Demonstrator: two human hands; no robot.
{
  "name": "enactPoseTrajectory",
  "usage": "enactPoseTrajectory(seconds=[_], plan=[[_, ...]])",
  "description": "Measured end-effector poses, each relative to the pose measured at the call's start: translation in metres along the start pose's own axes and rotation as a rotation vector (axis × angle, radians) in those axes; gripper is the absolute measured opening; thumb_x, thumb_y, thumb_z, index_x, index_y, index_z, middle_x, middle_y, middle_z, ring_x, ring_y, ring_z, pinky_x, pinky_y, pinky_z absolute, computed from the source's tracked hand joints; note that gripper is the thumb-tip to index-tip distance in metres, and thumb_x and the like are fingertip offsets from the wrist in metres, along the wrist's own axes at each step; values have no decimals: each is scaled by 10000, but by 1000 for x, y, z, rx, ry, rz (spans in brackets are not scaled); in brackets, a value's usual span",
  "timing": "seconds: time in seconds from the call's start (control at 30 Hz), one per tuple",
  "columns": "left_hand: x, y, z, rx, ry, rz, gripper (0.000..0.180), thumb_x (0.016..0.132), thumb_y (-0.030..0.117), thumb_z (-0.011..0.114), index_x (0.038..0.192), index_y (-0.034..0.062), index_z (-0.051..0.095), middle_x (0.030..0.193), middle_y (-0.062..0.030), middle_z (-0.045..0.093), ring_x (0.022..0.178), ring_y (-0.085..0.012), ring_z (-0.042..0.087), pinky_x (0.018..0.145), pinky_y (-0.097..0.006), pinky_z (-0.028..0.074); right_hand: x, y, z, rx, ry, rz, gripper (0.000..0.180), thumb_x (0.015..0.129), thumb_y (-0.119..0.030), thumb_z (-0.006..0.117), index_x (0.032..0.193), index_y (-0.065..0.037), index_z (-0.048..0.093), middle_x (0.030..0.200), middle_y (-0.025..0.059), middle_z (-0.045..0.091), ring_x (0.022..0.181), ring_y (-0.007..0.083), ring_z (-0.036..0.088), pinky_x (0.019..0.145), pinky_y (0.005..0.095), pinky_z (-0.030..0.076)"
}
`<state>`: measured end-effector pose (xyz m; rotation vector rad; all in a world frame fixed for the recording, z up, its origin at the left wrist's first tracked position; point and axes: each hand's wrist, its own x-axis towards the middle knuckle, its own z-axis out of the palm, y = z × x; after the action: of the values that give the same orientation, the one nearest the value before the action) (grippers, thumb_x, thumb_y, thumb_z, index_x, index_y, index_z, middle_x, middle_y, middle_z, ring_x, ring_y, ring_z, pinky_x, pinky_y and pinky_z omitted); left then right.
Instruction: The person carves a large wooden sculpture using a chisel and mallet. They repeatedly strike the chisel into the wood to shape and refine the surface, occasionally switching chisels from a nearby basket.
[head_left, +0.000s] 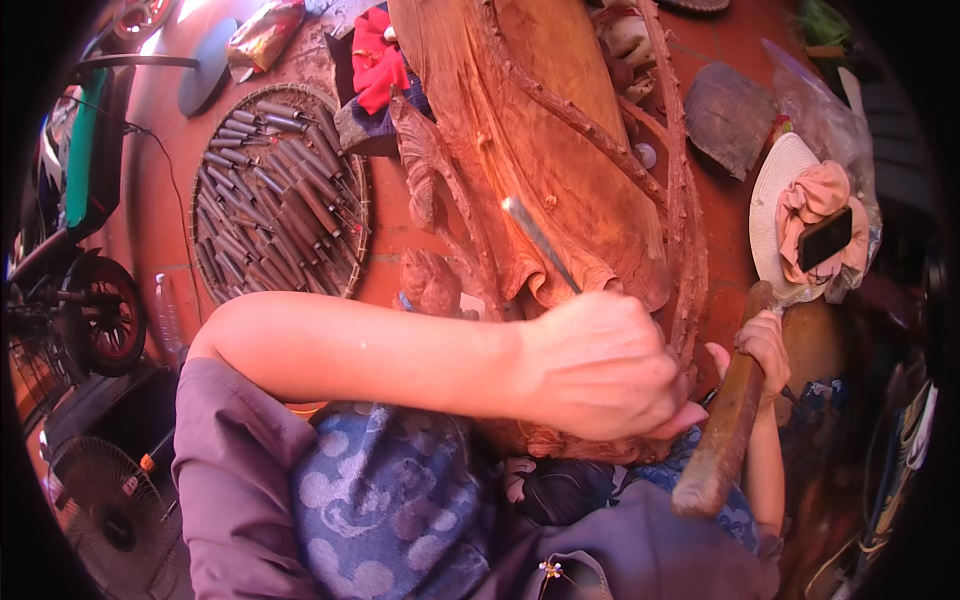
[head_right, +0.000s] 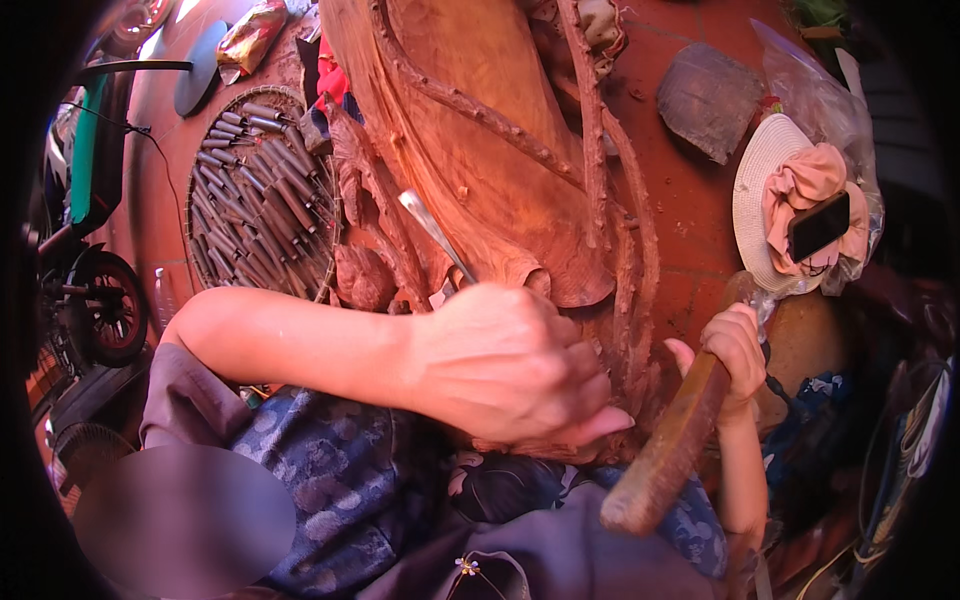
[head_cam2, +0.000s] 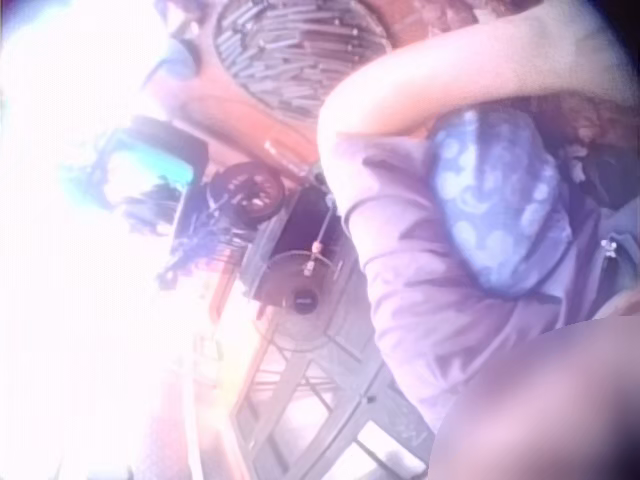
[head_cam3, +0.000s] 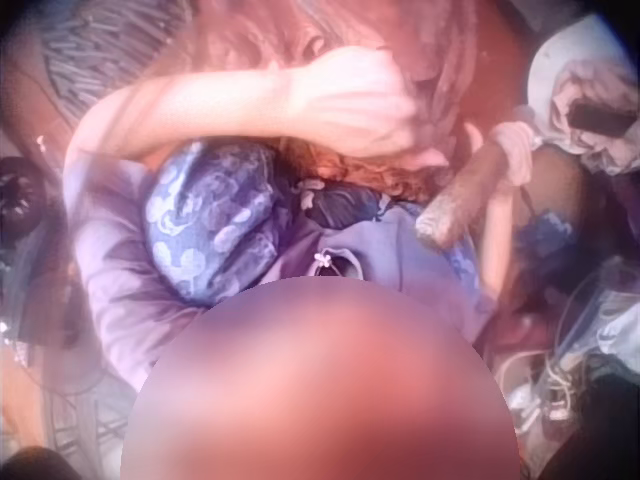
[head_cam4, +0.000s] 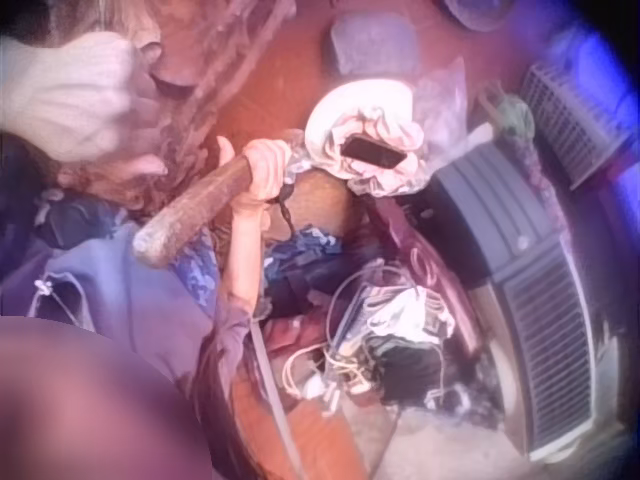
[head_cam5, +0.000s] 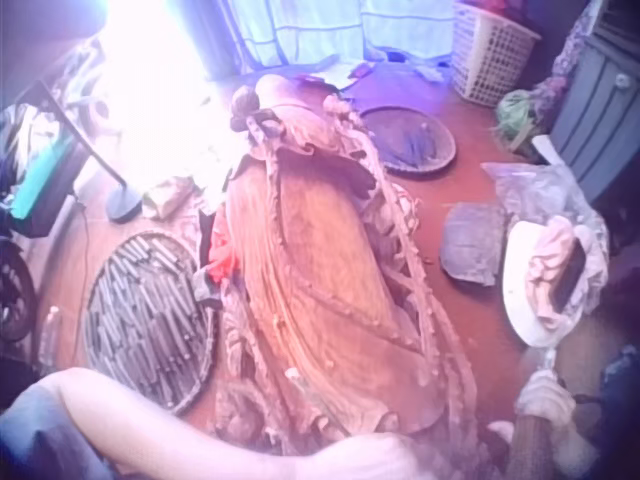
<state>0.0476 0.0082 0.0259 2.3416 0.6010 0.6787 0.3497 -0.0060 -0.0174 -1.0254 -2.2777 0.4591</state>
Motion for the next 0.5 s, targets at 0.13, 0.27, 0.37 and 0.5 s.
enactPoseTrajectory(seconds=[0.13, 0.27, 0.37, 0.5], plan=[[6, 10, 7, -144, -79, -112, 441, 980, 372, 577, 661, 72, 627, 545, -74, 590, 442, -277, 591, 423, -395, 480, 8, -6, -3, 64, 20, 36, 444, 715, -187, 915, 858, -60, 514, 743, 75, 568, 672, 254, 561, 734, 424, 496], [14, 12, 13, -193, 18, -208, 466, 987, 387, 573, 667, 57, 651, 544, -97, 605, 427, -312, 581, 412, -429, 470, 12, -10, -6, 116, 14, 60, 444, 728, -216, 912, 862, -61, 518, 737, 70, 570, 665, 245, 556, 727, 423, 493], [19, 3, 12, -172, 71, -254, 465, 987, 386, 575, 661, 66, 660, 554, -107, 607, 435, -326, 583, 411, -439, 466, 10, -10, -7, 163, 28, 57, 448, 726, -217, 915, 865, -59, 520, 740, 73, 574, 666, 247, 557, 724, 423, 493], [21, -2, 8, -155, 66, -276, 458, 983, 380, 583, 645, 79, 658, 565, -107, 605, 448, -332, 587, 415, -436, 467, 3, -2, 0, 174, 9, 42, 433, 719, -160, 913, 867, -54, 520, 754, 86, 580, 675, 258, 566, 732, 431, 498]])
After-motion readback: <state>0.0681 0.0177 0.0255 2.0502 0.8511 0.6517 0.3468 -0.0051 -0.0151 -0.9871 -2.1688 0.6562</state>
